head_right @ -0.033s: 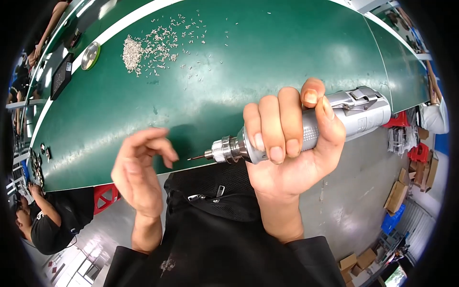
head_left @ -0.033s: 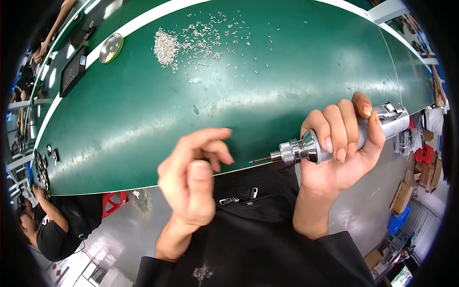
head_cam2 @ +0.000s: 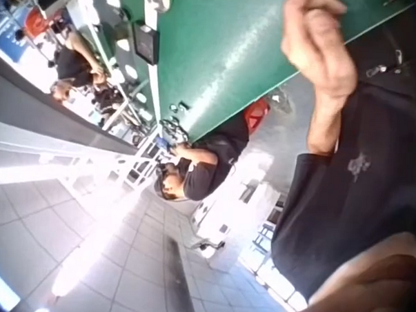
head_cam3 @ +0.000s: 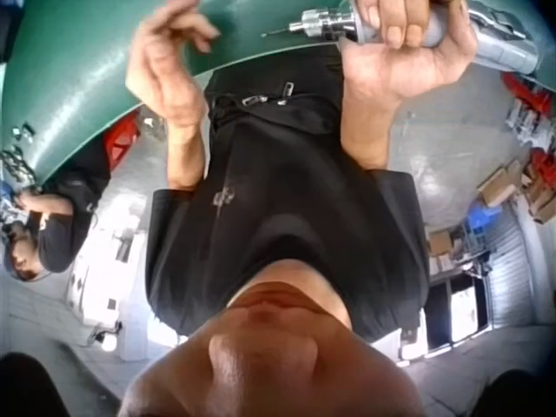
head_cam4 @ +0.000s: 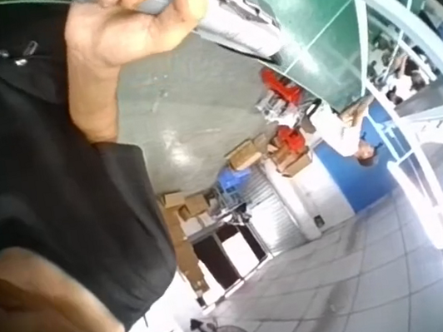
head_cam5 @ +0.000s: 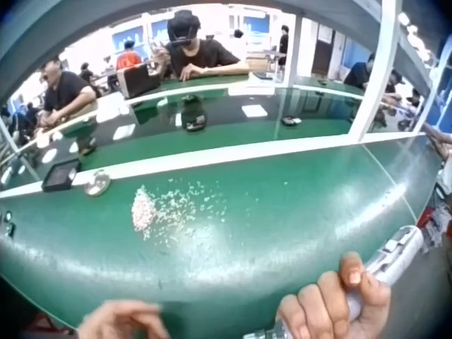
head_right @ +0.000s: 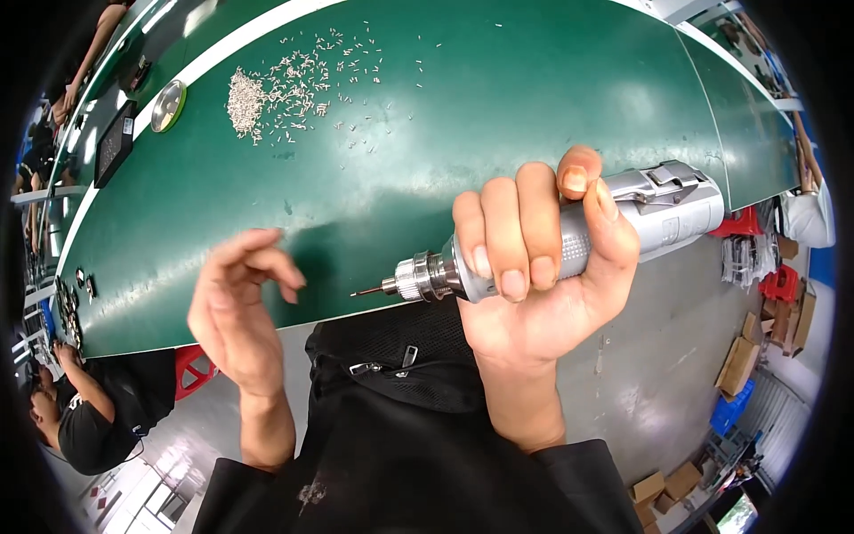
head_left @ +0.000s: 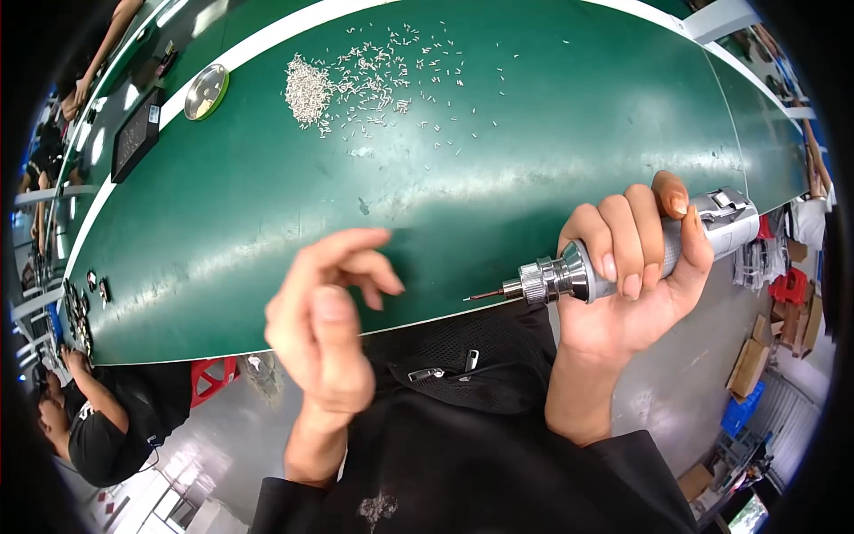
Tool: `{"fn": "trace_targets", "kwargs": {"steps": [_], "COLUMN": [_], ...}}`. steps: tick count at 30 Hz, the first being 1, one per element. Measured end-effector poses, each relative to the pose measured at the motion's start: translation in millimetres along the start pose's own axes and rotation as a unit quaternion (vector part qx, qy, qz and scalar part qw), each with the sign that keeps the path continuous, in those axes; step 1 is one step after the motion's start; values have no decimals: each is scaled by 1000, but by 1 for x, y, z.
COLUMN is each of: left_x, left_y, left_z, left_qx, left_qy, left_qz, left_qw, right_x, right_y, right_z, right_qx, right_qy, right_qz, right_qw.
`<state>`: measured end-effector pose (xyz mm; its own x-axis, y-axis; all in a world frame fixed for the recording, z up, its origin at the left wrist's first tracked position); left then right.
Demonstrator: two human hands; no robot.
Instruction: Assembling small electronic components using an electric screwdriver.
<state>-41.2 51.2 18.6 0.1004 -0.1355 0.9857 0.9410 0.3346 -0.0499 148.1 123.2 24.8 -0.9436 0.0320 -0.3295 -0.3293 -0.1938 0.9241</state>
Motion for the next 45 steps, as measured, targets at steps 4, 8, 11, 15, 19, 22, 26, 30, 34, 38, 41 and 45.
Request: {"fn": "trace_targets", "kwargs": {"steps": [4, 8, 11, 15, 19, 22, 26, 30, 34, 38, 41, 45], "left_x": [-3, -26, -32, -48, -56, -65, -77, -80, -75, -50, -18, 30], "left_y": [-67, -143, -201, -254, -240, -234, -245, -257, -257, -219, -167, -78], "left_z": [49, 140, 216, 290, 322, 332, 339, 348, 345, 315, 273, 177], "left_qx": [55, 130, 174, 143, 131, 104, 106, 85, 83, 114, 31, -93], "left_qy": [8, 20, 4, -10, -169, -194, -84, -24, -2, 3, 105, 200], "left_qz": [174, 374, 480, 666, 701, 702, 713, 701, 688, 644, 542, 501], "left_qw": [983, 918, 860, 732, 681, 677, 688, 707, 721, 757, 833, 837], "right_x": [2, 18, 12, 12, 13, 13, 15, 18, 19, 12, 13, 8], "right_y": [-6, -24, -24, -28, -32, -31, -30, -30, -32, -28, -27, -30], "right_z": [-3, -15, -19, -19, -19, -18, -15, -14, -14, -19, -21, -19], "right_qx": [96, 141, 134, 101, 89, 95, 102, 114, 104, 105, 99, 81], "right_qy": [-10, 7, 8, 33, 48, 49, 51, 49, 54, 62, 67, 62], "right_qz": [-16, -35, -35, -23, -37, -35, -19, -14, -10, -13, -15, -8], "right_qw": [995, 989, 990, 994, 994, 994, 993, 992, 993, 992, 993, 995]}}
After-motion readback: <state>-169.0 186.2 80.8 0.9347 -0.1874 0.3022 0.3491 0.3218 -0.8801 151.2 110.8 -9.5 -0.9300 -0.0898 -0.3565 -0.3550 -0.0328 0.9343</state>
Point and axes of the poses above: each hand's wrist, its own z-axis towards the middle knuckle, its own y-axis out of the palm, x = y × z, the point moved 3 cm from there along z, towards the middle knuckle, and after that the axes turned 4 degrees about -y, right-handed, at the moved point
